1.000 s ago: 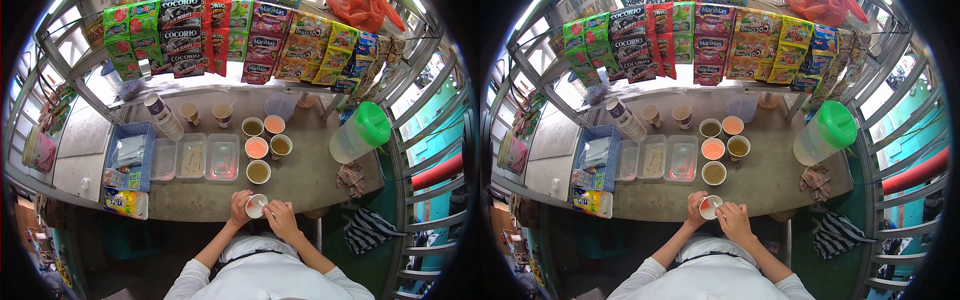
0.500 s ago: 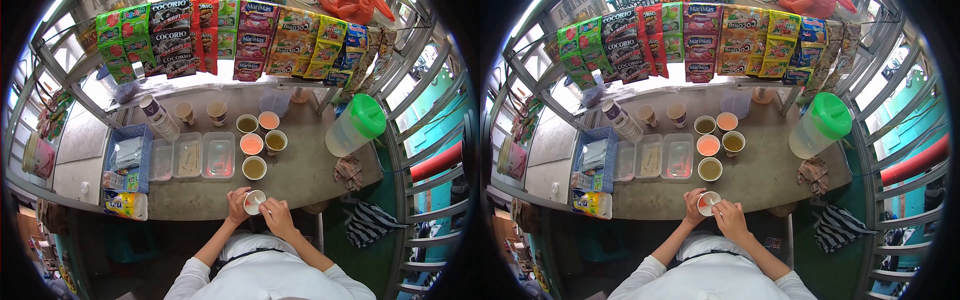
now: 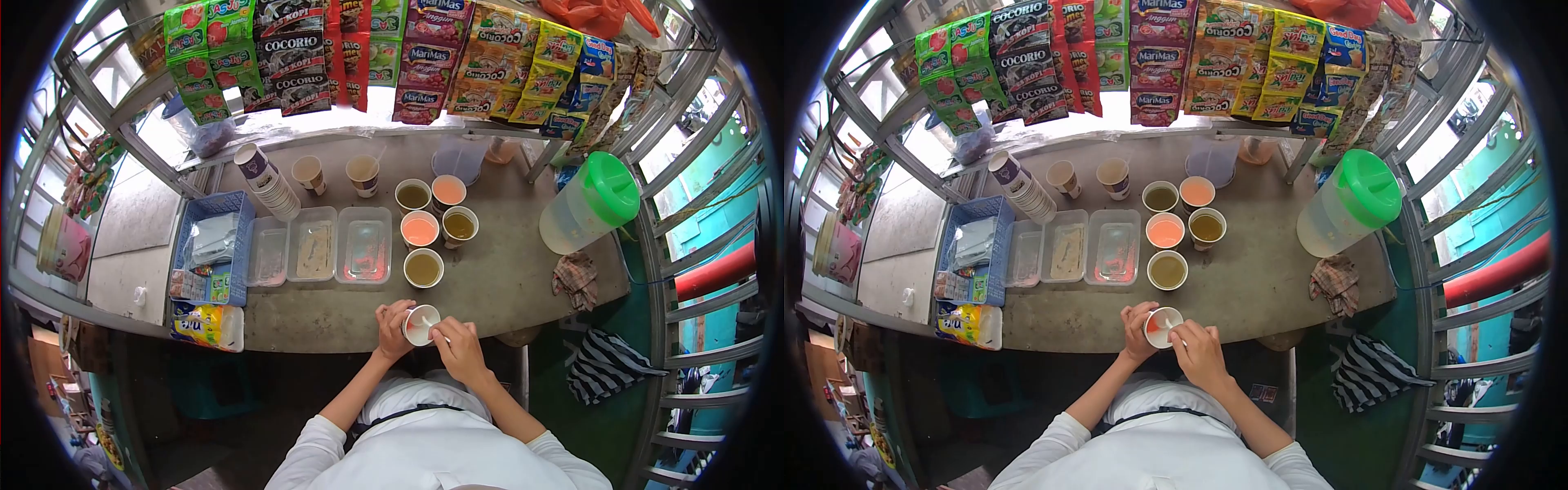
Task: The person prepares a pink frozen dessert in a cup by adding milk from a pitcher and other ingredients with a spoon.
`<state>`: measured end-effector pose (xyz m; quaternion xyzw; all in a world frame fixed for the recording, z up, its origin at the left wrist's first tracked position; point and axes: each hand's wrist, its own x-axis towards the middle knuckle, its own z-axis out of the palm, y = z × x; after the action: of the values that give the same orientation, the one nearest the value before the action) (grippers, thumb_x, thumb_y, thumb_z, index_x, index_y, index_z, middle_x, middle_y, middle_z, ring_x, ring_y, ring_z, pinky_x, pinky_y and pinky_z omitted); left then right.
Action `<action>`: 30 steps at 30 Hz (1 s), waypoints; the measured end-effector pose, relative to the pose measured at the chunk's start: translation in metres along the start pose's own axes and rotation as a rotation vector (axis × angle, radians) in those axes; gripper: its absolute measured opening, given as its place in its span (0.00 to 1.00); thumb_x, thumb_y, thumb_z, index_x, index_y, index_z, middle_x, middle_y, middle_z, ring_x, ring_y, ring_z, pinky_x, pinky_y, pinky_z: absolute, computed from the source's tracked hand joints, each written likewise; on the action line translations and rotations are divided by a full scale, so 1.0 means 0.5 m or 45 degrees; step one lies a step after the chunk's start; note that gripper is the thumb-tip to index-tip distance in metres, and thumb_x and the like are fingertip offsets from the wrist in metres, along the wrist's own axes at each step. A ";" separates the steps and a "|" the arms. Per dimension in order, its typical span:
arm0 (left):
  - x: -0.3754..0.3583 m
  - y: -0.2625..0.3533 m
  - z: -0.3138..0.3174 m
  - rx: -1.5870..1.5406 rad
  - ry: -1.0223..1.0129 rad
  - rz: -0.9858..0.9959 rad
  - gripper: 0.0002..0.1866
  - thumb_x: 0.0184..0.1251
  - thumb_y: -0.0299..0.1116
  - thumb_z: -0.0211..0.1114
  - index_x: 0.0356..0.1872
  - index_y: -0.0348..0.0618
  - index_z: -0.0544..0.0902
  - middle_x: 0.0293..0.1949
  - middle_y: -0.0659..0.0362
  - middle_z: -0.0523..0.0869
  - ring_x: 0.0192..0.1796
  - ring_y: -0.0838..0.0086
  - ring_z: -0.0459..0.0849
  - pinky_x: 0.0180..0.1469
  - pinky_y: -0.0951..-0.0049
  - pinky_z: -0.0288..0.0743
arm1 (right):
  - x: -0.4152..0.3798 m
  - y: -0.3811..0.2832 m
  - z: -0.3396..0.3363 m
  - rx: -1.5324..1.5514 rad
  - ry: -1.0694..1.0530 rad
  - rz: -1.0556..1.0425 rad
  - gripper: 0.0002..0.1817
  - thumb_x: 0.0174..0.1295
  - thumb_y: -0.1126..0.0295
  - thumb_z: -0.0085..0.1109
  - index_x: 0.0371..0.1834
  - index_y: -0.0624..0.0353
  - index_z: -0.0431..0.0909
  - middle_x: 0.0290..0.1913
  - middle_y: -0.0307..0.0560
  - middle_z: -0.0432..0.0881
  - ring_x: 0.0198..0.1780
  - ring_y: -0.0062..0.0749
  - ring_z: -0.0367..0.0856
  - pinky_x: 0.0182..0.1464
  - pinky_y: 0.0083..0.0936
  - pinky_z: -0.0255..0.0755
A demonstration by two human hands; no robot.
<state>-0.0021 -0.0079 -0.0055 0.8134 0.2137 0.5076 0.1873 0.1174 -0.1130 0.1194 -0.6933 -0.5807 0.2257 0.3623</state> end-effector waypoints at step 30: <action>0.007 0.004 -0.005 0.009 -0.029 -0.046 0.36 0.46 0.40 0.77 0.52 0.48 0.61 0.51 0.51 0.81 0.51 0.60 0.80 0.54 0.57 0.60 | 0.019 -0.002 -0.011 -0.008 -0.027 -0.025 0.10 0.67 0.67 0.47 0.30 0.57 0.75 0.30 0.43 0.75 0.33 0.38 0.72 0.43 0.31 0.57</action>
<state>-0.0025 -0.0074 -0.0007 0.8159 0.2278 0.4940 0.1961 0.1228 -0.1050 0.1246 -0.6861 -0.5921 0.2277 0.3562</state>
